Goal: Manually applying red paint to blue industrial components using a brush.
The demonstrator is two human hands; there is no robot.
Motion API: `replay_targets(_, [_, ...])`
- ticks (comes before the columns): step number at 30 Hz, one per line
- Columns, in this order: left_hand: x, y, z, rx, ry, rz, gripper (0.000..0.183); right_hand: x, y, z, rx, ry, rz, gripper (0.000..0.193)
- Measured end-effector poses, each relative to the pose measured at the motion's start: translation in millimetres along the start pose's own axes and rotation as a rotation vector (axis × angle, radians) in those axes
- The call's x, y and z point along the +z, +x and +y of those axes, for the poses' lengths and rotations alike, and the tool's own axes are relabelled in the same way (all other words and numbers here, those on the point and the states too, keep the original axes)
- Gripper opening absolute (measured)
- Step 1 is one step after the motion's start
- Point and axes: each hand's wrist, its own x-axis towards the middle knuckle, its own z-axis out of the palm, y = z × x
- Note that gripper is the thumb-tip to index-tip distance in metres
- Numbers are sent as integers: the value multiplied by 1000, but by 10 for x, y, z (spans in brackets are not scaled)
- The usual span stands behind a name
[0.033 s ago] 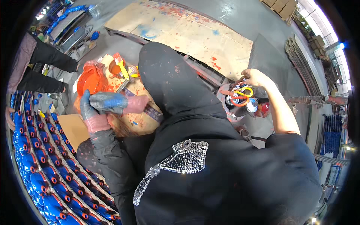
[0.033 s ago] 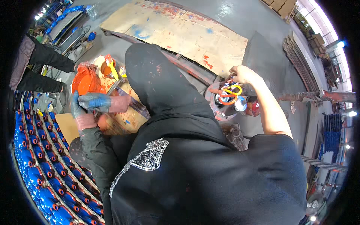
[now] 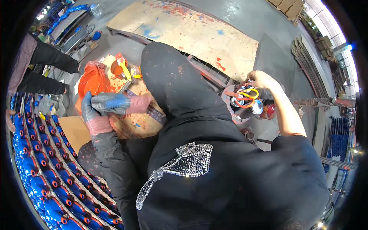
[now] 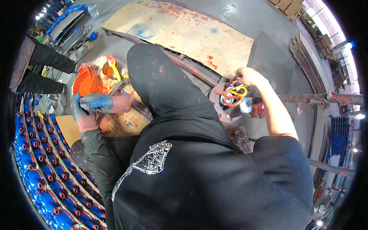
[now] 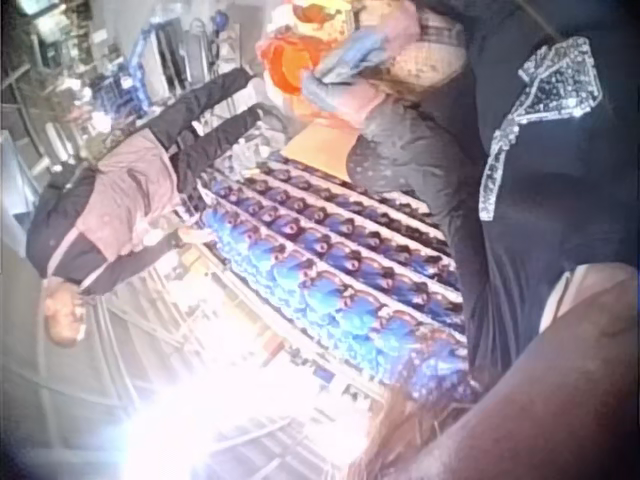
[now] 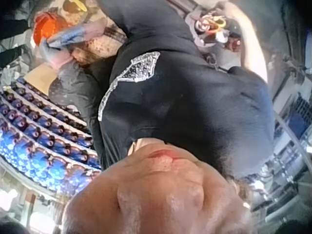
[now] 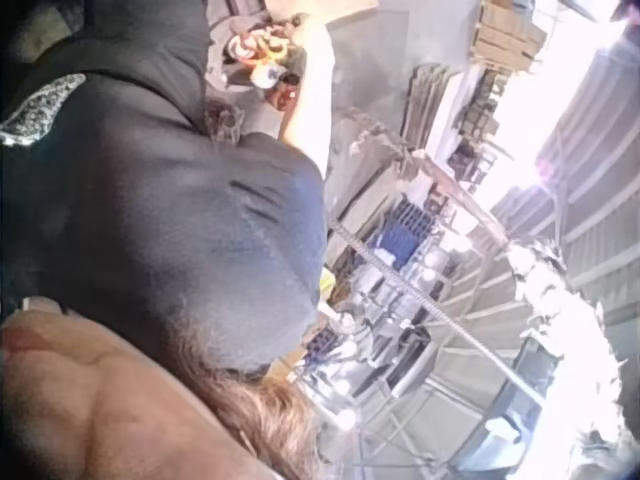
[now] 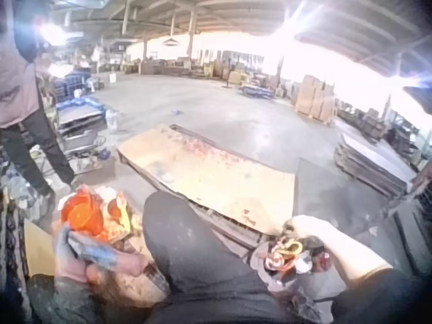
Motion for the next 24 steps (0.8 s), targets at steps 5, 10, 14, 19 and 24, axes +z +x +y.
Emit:
replay_targets(5, [167,4,-145,113,96,122,15,148,1,167,24,108,92,26])
replay_targets(10, [513,-107,-187,110,270,136,20,-160,-149,17,55,133,119,26])
replay_targets(14, [375,-44,-219,85,361,65,23,-684,-194,-237,-101,-67,244,24])
replay_targets(19, [843,-20,-308,118,674,-76,16,-1462,-228,-827,-354,345,387,28])
replay_targets(24, [1178,83,-438,452,603,-181,60,-1794,79,-1797,-586,737,327,37])
